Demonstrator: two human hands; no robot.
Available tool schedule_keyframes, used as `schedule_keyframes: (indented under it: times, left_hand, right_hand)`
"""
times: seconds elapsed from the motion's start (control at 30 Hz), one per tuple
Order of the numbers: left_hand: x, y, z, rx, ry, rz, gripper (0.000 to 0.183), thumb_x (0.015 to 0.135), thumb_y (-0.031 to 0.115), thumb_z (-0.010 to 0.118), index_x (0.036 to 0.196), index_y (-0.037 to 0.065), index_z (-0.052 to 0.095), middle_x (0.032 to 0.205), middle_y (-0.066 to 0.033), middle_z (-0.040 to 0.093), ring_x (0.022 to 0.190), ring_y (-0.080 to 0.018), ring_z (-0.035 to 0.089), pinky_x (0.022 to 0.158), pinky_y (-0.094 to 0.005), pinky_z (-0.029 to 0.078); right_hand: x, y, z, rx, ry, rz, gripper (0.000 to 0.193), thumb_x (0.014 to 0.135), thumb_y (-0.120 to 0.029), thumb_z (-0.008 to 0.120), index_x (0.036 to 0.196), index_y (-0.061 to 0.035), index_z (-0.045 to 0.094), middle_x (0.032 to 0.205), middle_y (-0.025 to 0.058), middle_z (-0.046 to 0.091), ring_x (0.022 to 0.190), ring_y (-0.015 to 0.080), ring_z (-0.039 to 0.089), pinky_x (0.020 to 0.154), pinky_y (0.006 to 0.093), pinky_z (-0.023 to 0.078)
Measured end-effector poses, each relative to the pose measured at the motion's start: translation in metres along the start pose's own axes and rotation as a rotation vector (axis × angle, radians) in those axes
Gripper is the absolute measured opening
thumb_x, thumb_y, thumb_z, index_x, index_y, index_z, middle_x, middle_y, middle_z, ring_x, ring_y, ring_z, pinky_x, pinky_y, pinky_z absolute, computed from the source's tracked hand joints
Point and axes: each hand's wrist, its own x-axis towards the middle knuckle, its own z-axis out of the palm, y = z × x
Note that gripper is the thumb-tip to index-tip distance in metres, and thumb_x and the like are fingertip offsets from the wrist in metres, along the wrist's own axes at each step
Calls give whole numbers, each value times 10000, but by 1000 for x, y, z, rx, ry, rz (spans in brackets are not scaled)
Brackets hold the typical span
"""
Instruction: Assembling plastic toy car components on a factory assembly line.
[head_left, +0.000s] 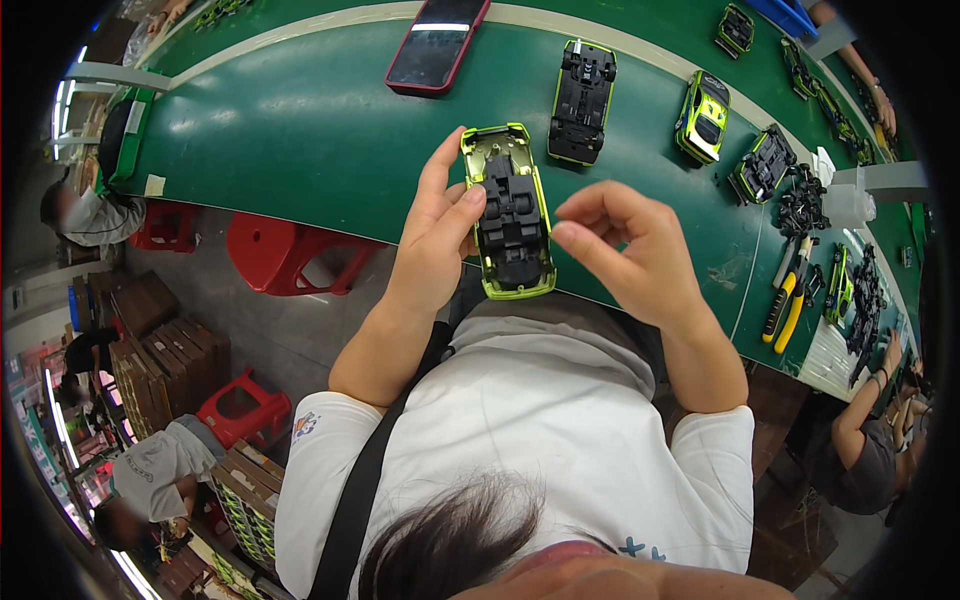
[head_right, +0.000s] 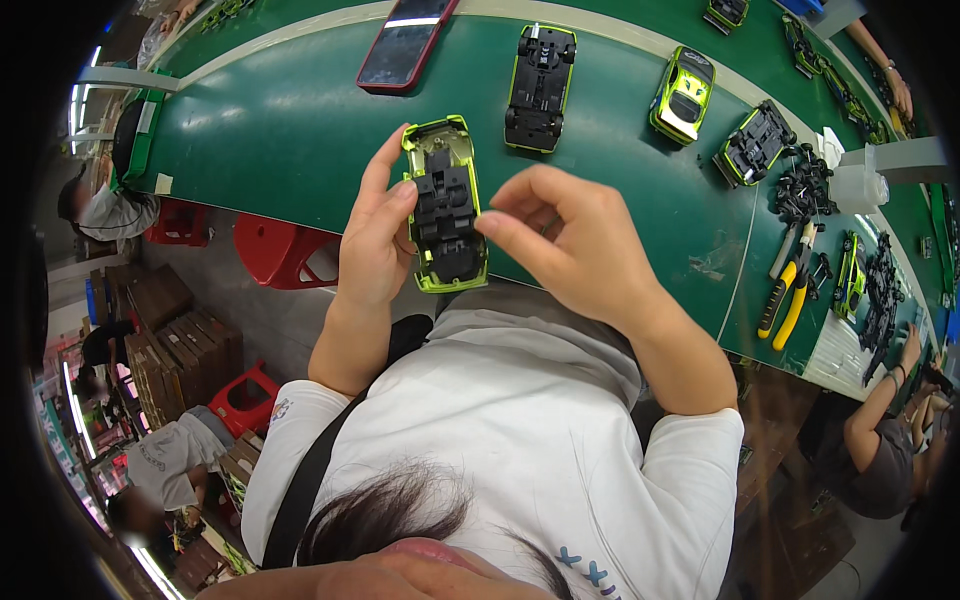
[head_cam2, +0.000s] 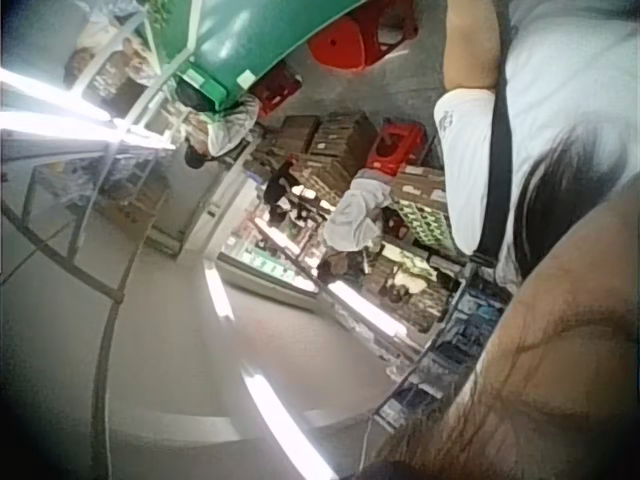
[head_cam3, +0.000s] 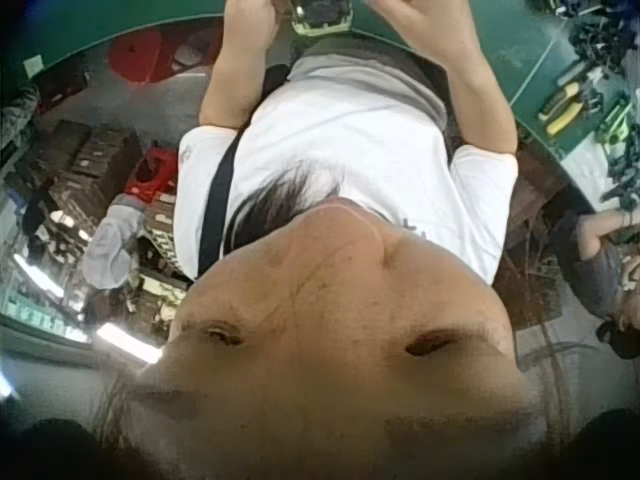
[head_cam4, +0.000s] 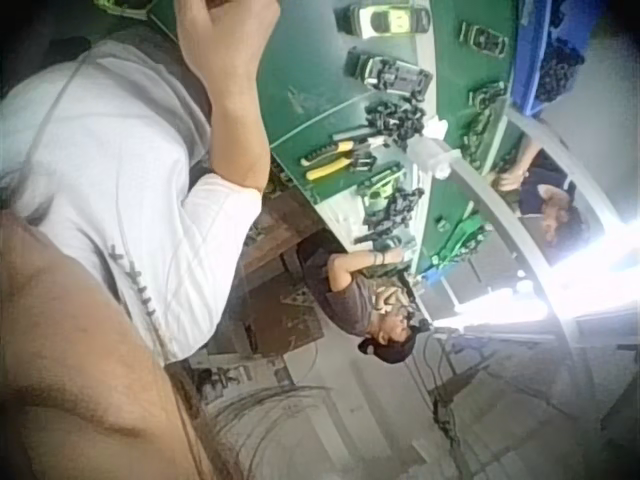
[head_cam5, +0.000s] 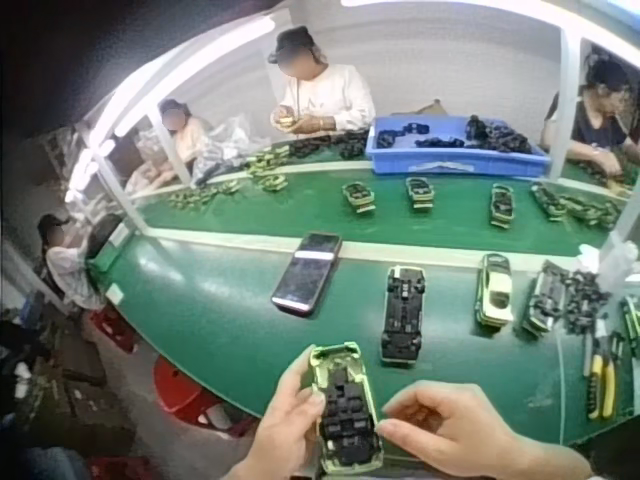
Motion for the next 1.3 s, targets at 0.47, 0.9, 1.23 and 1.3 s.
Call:
schedule_keyframes:
  times: [0.47, 0.9, 1.23, 1.3]
  left_hand:
    - [10, -9, 38, 30, -134, 0, 645, 989, 184, 441, 1469, 84, 22, 1194, -178, 534, 1024, -204, 606, 773, -341, 572]
    - [54, 7, 66, 188, -357, 154, 608, 981, 178, 460, 1436, 10, 92, 1219, -201, 511, 985, -246, 615, 798, -330, 527]
    - [120, 25, 47, 342, -110, 486, 124, 912, 51, 575, 1009, -20, 602, 815, -43, 646, 685, -44, 555, 572, -176, 409]
    - [120, 20, 30, 398, -49, 613, 99, 909, 46, 575, 983, -9, 611, 771, -22, 635, 664, -38, 552, 562, -169, 404]
  right_hand:
    - [-42, 10, -12, 494, 8, 245, 461, 866, -99, 647, 1250, -13, 406, 904, 84, 618, 717, 104, 613, 600, 218, 499]
    - [-38, -5, -103, 358, 329, 127, 397, 916, -136, 572, 1251, 41, 455, 890, 105, 659, 636, 145, 660, 511, 204, 519]
    - [69, 7, -195, 251, 450, 239, 330, 896, -275, 610, 1090, -10, 575, 921, 68, 627, 711, 114, 631, 603, 191, 504]
    - [106, 12, -210, 189, 478, 290, 277, 901, -274, 608, 1047, -42, 573, 842, 23, 599, 700, 105, 614, 593, 184, 492]
